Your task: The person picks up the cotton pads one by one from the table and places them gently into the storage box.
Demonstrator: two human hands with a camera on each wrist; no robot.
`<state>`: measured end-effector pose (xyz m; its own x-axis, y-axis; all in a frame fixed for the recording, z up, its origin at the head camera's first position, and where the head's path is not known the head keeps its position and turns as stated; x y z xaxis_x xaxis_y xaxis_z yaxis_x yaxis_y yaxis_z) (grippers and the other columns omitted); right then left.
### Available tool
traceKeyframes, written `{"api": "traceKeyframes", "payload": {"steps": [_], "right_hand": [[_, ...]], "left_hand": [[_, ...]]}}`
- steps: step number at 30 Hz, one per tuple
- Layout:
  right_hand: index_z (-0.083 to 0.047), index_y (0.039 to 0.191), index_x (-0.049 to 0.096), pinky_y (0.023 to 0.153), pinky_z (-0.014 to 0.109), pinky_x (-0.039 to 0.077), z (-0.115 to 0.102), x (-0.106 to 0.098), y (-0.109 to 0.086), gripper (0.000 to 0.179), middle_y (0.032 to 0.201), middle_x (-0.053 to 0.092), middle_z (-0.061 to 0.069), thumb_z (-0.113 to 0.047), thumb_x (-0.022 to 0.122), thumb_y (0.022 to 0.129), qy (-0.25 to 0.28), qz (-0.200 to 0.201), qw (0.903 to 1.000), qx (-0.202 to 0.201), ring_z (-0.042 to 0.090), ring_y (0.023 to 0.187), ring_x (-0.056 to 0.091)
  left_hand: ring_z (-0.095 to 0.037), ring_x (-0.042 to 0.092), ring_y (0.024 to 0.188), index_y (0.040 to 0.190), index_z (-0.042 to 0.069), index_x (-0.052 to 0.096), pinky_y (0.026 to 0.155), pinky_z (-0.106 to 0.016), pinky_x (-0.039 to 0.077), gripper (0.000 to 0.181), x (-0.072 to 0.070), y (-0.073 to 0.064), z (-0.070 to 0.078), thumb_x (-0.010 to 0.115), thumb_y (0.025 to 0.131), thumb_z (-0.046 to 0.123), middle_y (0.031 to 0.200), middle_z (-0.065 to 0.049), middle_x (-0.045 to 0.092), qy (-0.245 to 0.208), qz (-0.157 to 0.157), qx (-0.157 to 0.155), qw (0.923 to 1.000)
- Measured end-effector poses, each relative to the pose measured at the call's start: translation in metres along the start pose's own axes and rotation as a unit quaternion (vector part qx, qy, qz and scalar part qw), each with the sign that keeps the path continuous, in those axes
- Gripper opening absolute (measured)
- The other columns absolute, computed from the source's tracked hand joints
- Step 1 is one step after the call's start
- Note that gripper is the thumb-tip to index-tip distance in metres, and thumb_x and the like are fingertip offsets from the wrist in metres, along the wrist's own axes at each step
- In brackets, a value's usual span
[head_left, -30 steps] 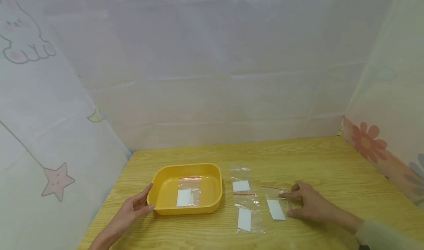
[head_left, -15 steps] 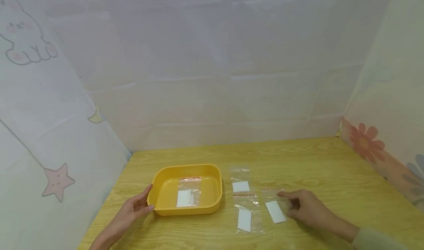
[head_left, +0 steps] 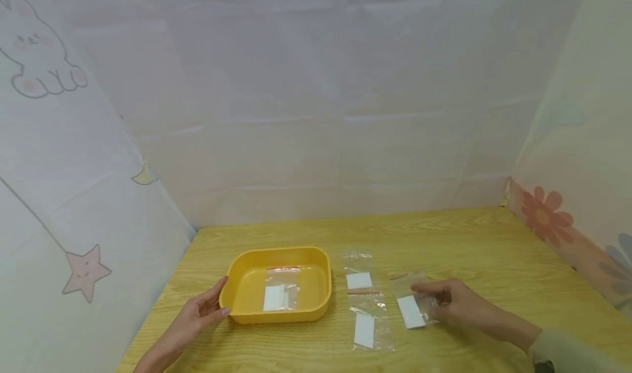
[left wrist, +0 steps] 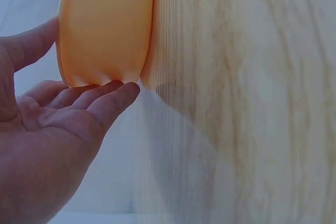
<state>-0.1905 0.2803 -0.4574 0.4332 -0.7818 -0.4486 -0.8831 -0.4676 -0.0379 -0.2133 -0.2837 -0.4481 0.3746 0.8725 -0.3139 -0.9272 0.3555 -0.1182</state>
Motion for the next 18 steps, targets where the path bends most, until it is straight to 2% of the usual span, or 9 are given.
{"api": "traceKeyframes", "payload": {"steps": [3, 7, 9, 12, 13, 14, 16, 18], "right_hand": [[0.011, 0.147, 0.055, 0.097, 0.025, 0.050, -0.001, -0.002, -0.001, 0.059, 0.149, 0.053, 0.031, -0.005, 0.076, 0.095, 0.013, 0.001, 0.9997, 0.021, 0.059, 0.140, 0.039], [0.010, 0.146, 0.057, 0.104, 0.055, 0.050, -0.004, -0.004, -0.001, 0.064, 0.148, 0.055, 0.030, -0.008, 0.083, 0.090, 0.003, 0.029, 0.9986, 0.045, 0.061, 0.139, 0.040], [0.009, 0.144, 0.059, 0.105, 0.063, 0.047, -0.006, -0.005, 0.000, 0.065, 0.147, 0.057, 0.029, -0.009, 0.084, 0.088, 0.000, 0.039, 0.9979, 0.052, 0.060, 0.139, 0.041], [0.010, 0.145, 0.058, 0.103, 0.061, 0.050, -0.011, -0.007, 0.001, 0.066, 0.146, 0.058, 0.028, -0.010, 0.085, 0.088, 0.013, 0.040, 0.9977, 0.052, 0.058, 0.138, 0.042], [0.010, 0.146, 0.057, 0.101, 0.057, 0.052, -0.013, -0.007, 0.002, 0.066, 0.146, 0.058, 0.028, -0.009, 0.085, 0.088, 0.022, 0.038, 0.9977, 0.051, 0.055, 0.135, 0.047], [0.010, 0.147, 0.055, 0.097, 0.052, 0.055, -0.016, -0.008, 0.003, 0.068, 0.146, 0.057, 0.029, -0.009, 0.085, 0.089, 0.032, 0.036, 0.9977, 0.048, 0.049, 0.125, 0.055], [0.012, 0.149, 0.051, 0.089, 0.042, 0.056, -0.022, -0.008, 0.007, 0.070, 0.146, 0.056, 0.031, -0.007, 0.084, 0.090, 0.059, 0.029, 0.9971, 0.038, 0.032, 0.103, 0.061], [0.012, 0.150, 0.048, 0.083, 0.036, 0.055, -0.031, -0.008, 0.012, 0.071, 0.147, 0.054, 0.032, -0.007, 0.083, 0.091, 0.083, 0.025, 0.9958, 0.030, 0.019, 0.082, 0.052]], "left_hand": [[-0.049, 0.029, 0.150, 0.168, 0.000, 0.015, 0.107, -0.032, 0.049, 0.081, 0.000, 0.000, 0.000, 0.065, 0.108, 0.020, 0.170, -0.023, 0.011, -0.003, 0.002, -0.001, 1.0000], [-0.049, 0.030, 0.149, 0.167, 0.000, 0.015, 0.106, -0.031, 0.049, 0.080, 0.000, -0.001, 0.000, 0.065, 0.108, 0.020, 0.170, -0.023, 0.011, -0.004, 0.001, 0.001, 1.0000], [-0.050, 0.030, 0.149, 0.167, -0.001, 0.015, 0.106, -0.031, 0.050, 0.080, 0.001, -0.001, 0.000, 0.064, 0.108, 0.019, 0.170, -0.025, 0.010, -0.004, -0.002, 0.006, 1.0000], [-0.050, 0.030, 0.149, 0.167, -0.001, 0.016, 0.105, -0.031, 0.050, 0.079, 0.000, 0.000, -0.001, 0.065, 0.108, 0.018, 0.169, -0.025, 0.011, -0.006, -0.002, 0.011, 0.9999], [-0.050, 0.030, 0.149, 0.167, -0.002, 0.015, 0.105, -0.031, 0.050, 0.079, 0.000, 0.000, -0.001, 0.064, 0.108, 0.018, 0.169, -0.025, 0.011, -0.006, -0.004, 0.013, 0.9999], [-0.051, 0.030, 0.149, 0.167, -0.002, 0.015, 0.105, -0.032, 0.050, 0.079, 0.000, 0.000, -0.001, 0.064, 0.108, 0.017, 0.169, -0.026, 0.010, -0.006, -0.005, 0.017, 0.9998], [-0.050, 0.030, 0.149, 0.167, -0.002, 0.015, 0.105, -0.031, 0.050, 0.078, 0.000, 0.001, -0.002, 0.064, 0.108, 0.016, 0.169, -0.026, 0.010, -0.008, -0.006, 0.018, 0.9998], [-0.050, 0.030, 0.149, 0.166, -0.003, 0.015, 0.105, -0.030, 0.051, 0.078, -0.001, 0.001, -0.002, 0.063, 0.108, 0.015, 0.169, -0.026, 0.010, -0.010, -0.009, 0.022, 0.9997]]}}
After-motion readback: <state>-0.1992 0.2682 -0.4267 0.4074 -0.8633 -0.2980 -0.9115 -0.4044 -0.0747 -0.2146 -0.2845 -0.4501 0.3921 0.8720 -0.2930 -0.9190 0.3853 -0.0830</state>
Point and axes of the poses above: each hand's wrist, its own y-axis towards the middle knuckle, its own x-axis out of the palm, z = x × y, the point moved 4 cm from there along y, towards the middle knuckle
